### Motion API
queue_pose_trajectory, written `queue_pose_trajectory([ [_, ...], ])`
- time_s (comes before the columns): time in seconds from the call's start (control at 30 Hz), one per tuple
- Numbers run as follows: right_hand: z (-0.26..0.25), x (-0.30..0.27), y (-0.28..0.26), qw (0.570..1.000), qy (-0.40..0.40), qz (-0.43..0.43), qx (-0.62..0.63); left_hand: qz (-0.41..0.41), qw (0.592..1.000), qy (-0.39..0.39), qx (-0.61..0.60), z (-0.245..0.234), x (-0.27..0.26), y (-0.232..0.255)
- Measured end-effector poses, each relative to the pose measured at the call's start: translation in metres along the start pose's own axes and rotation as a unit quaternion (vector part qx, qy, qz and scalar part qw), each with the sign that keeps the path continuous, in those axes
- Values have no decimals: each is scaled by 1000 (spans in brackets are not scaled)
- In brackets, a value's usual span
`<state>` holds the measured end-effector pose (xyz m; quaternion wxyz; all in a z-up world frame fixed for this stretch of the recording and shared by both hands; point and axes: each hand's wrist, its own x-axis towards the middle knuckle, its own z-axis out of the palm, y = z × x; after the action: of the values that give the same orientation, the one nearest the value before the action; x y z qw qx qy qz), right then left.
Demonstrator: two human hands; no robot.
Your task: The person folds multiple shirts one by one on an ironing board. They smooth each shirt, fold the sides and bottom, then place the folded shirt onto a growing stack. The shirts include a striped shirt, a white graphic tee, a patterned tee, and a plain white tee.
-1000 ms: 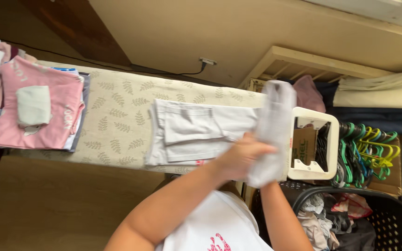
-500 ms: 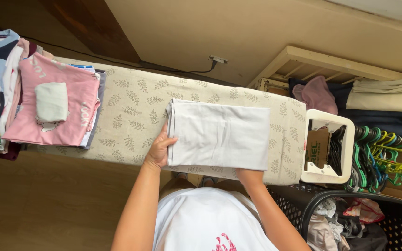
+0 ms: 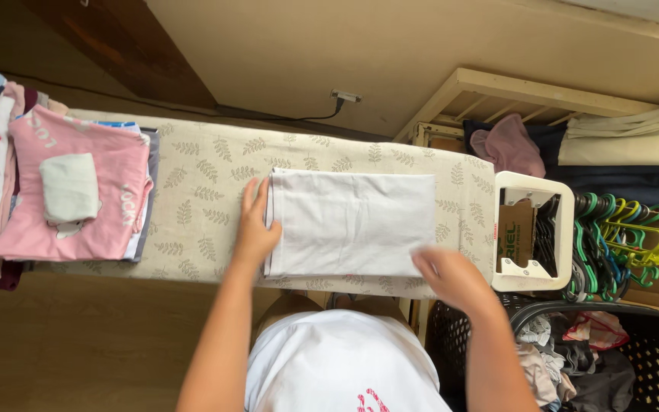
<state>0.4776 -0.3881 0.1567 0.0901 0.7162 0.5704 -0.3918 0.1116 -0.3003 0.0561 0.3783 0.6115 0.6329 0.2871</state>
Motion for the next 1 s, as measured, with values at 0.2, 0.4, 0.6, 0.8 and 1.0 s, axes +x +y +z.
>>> queue_pose_trajectory([
  [0.2,80,110,-94,893,335,-291,74,186,895,93,394,83,-1,36],
  [0.4,66,138,-48,914,369,-155,-60,137,952,48,270,61,9,47],
  [0.6,66,94,16,914,400,-65,-33,122,937,35,326,55,2,53],
  [0.8,96,52,28,912,400,-85,33,141,951,66,266,56,5,38],
  [1.0,6,72,15,891,100,119,426,-213,965,-41,-145,20,-11,27],
])
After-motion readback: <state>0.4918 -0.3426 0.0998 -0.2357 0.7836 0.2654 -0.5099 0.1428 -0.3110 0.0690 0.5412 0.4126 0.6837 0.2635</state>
